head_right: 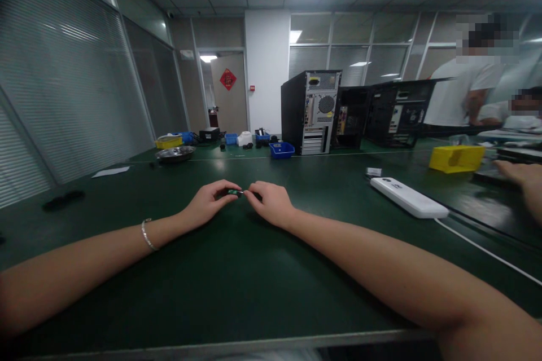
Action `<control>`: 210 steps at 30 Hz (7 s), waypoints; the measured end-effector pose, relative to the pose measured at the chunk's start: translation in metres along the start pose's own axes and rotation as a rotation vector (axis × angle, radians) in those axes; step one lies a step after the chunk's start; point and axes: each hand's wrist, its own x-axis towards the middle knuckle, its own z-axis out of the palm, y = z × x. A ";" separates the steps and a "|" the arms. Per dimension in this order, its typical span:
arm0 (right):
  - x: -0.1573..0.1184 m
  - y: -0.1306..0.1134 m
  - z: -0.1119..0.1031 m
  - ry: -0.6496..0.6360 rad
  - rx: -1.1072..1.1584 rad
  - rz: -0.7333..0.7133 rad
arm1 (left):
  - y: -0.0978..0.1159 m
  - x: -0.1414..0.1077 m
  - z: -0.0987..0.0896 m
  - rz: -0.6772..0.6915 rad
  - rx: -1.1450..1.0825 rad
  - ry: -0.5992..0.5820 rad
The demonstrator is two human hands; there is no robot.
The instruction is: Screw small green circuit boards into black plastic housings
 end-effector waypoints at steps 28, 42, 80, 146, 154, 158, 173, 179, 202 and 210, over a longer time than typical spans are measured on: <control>0.001 0.001 0.004 0.039 0.093 0.017 | -0.009 0.004 0.006 -0.136 -0.311 0.017; -0.002 -0.007 -0.002 0.018 0.247 -0.106 | -0.017 0.004 0.010 -0.179 -0.512 0.049; -0.001 0.001 0.003 0.017 0.012 0.017 | -0.004 0.001 0.005 -0.072 -0.294 -0.072; 0.004 0.014 0.014 -0.022 0.386 0.063 | -0.002 0.005 0.008 -0.234 -0.426 -0.029; 0.003 0.015 0.012 0.008 0.379 0.115 | -0.017 0.006 0.001 -0.201 -0.283 -0.142; 0.003 0.015 0.011 -0.013 0.386 0.100 | -0.013 0.005 -0.002 -0.098 -0.202 -0.330; 0.004 0.015 0.013 -0.030 0.330 0.091 | -0.010 0.003 0.002 0.009 -0.060 -0.247; 0.003 0.015 -0.002 -0.241 0.348 -0.040 | -0.005 0.002 -0.007 -0.062 -0.052 -0.345; 0.005 0.011 -0.016 -0.412 0.241 -0.278 | -0.022 0.008 -0.014 -0.023 -0.142 -0.520; 0.000 0.005 -0.005 -0.149 0.331 -0.179 | -0.021 0.005 -0.003 -0.204 -0.387 -0.335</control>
